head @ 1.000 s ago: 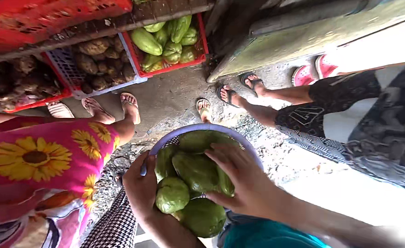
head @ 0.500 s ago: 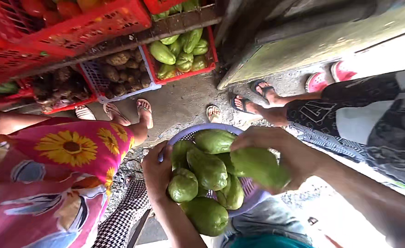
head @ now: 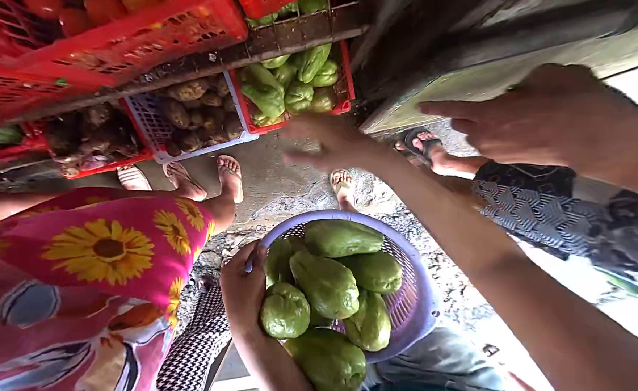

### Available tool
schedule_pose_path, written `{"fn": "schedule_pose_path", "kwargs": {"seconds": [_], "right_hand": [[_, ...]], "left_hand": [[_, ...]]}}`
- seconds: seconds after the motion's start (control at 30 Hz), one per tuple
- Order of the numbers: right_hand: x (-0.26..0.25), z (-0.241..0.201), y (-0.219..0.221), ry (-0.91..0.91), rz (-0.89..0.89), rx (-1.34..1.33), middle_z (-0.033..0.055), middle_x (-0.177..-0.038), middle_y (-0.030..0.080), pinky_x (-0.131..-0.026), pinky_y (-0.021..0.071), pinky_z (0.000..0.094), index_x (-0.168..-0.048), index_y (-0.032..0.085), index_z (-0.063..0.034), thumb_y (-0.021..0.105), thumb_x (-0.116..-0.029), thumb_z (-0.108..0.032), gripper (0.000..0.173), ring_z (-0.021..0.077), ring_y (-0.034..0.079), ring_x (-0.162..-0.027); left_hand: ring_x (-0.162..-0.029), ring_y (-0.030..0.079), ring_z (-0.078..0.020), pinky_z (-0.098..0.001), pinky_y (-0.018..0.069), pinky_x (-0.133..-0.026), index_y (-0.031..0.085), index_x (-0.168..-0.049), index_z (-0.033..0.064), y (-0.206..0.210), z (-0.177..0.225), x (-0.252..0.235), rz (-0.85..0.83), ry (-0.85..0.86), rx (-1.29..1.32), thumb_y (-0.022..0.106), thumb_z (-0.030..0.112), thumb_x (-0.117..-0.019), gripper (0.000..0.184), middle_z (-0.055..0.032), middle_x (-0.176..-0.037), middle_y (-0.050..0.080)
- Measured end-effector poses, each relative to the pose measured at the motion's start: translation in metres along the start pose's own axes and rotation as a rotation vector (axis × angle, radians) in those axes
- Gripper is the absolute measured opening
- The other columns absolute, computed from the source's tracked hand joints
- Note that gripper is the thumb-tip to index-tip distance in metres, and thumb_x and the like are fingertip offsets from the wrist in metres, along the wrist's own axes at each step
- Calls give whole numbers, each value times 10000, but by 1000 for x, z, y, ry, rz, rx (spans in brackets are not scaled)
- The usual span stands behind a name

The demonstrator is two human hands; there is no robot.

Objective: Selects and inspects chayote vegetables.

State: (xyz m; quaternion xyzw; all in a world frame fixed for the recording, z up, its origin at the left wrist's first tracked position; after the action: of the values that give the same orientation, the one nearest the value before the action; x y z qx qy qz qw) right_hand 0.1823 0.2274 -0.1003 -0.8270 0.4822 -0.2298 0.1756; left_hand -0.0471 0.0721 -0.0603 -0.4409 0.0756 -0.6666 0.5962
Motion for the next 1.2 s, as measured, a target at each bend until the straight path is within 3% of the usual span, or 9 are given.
{"fn": "schedule_pose_path", "kwargs": {"seconds": [0.07,0.17,0.23,0.4,0.63,0.93,1.07,1.13,1.2], "right_hand": [[87,-70,17,-16,-74,44,99,-1130,710,-962,534,490,-1105,737,-119,624,-931,-632,553,266,640,-1143],[165,-92,68,195,-114,233,190,-1581,444,-1207,235,664,-1467,558,-118,353,-916,-827,921,396,308,-1524],[187,-90,89,325,-182,103,158,-1665,316,-1217,246,630,-1607,358,-150,374,-884,-858,1012,378,235,-1557],[203,-98,83,340,-208,87,212,-1539,464,-950,546,516,-1603,292,-39,888,-705,-489,1168,393,555,-1310],[204,-78,-28,349,145,-147,67,-1204,701,-870,593,467,-1431,590,-144,822,-630,-660,980,176,683,-1047],[3,172,-32,759,285,-63,255,-1338,620,-1073,446,619,-1385,568,1,802,-808,-574,848,409,585,-1271],[39,35,4,163,-61,-24,199,-1333,647,-1093,471,539,-1360,636,-50,693,-941,-513,627,337,609,-1264],[121,-50,26,-64,-267,97,155,-1478,551,-1081,465,565,-1451,595,-196,805,-763,-599,825,335,526,-1354],[183,-69,41,-36,-400,319,148,-1709,172,-1214,210,671,-1527,490,-314,939,-561,-578,1097,389,156,-1571]], "left_hand": [[-880,697,-149,-390,559,-848,747,-1083,-9,-1,2,-7,-41,-58,-71,607,134,-993,219,-119,-956,743],[-967,708,-268,-512,538,-908,748,-1099,-2,-1,15,-10,-58,-152,-140,595,149,-1015,231,-167,-1005,742],[-972,706,-284,-526,535,-909,753,-1106,14,-2,27,-9,-60,-146,-180,591,159,-1025,232,-168,-1006,743],[-968,706,-306,-549,530,-908,750,-1102,3,-2,49,-2,-89,-66,-199,602,139,-1024,215,-185,-1002,739],[-911,704,-205,-463,546,-877,762,-1083,40,-1,34,3,-76,-46,-94,631,178,-1015,202,-121,-967,747],[-966,698,-203,-446,539,-913,756,-1096,35,14,12,13,-72,-170,-126,623,156,-1020,194,-124,-1017,744],[-879,692,-154,-400,551,-850,760,-1063,35,9,20,16,-18,-77,-89,634,151,-1007,180,-103,-943,740],[-882,699,-179,-424,557,-850,757,-1062,23,10,22,16,-13,-45,-85,635,143,-1002,181,-119,-944,741],[-924,707,-238,-476,553,-890,748,-1078,-2,15,23,7,-56,-28,-99,628,127,-1006,191,-158,-974,739]]}}
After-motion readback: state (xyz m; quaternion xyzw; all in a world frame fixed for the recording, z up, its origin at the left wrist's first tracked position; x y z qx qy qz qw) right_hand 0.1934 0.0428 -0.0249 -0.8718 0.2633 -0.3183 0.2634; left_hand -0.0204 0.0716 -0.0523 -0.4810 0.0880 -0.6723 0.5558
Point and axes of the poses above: each hand's wrist, its own x-axis away from the middle knuckle, its own y-axis out of the palm, z = x × y, the point moved 10 cm from there along -x, towards the middle knuckle
